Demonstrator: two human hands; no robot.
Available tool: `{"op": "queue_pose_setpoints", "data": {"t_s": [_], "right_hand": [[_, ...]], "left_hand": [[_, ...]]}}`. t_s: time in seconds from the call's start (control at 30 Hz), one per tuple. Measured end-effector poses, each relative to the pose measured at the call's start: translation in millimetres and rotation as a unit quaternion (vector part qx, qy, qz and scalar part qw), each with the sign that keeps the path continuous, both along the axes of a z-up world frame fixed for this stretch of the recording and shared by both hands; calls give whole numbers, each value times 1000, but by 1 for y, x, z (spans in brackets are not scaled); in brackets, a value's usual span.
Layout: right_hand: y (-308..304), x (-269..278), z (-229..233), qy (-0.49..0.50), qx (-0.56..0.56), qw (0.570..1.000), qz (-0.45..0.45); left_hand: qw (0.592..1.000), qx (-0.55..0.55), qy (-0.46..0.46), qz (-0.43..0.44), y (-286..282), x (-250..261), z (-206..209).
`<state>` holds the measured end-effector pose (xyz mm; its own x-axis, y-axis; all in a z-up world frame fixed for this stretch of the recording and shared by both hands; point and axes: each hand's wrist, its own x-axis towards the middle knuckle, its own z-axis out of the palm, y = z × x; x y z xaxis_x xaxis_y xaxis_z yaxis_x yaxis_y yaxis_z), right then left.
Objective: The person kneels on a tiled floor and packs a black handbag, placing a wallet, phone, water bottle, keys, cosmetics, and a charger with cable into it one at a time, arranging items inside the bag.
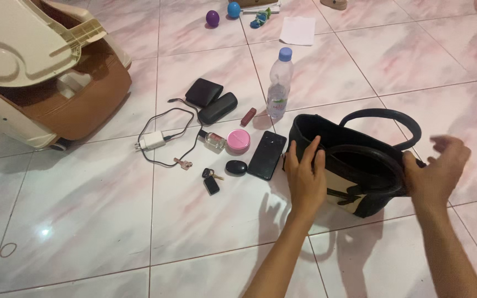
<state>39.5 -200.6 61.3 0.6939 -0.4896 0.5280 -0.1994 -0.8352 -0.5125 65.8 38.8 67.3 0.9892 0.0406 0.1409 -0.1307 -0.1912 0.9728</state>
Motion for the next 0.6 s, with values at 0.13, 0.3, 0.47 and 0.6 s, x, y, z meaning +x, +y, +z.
{"op": "queue_pose_setpoints", "data": {"t_s": [0.13,0.3,0.47,0.6], "right_hand": [[24,-10,5,67,231,971,0],[24,-3,5,69,152,977,136],[9,4,-4,51,156,972,169],[0,13,-8,76,147,978,128]], "left_hand": [[996,71,44,-36,-4,17,-7],[997,55,31,-39,-2,26,-23],[998,22,-16,-59,2,36,-34],[988,136,-9,-65,2,54,-27]]}}
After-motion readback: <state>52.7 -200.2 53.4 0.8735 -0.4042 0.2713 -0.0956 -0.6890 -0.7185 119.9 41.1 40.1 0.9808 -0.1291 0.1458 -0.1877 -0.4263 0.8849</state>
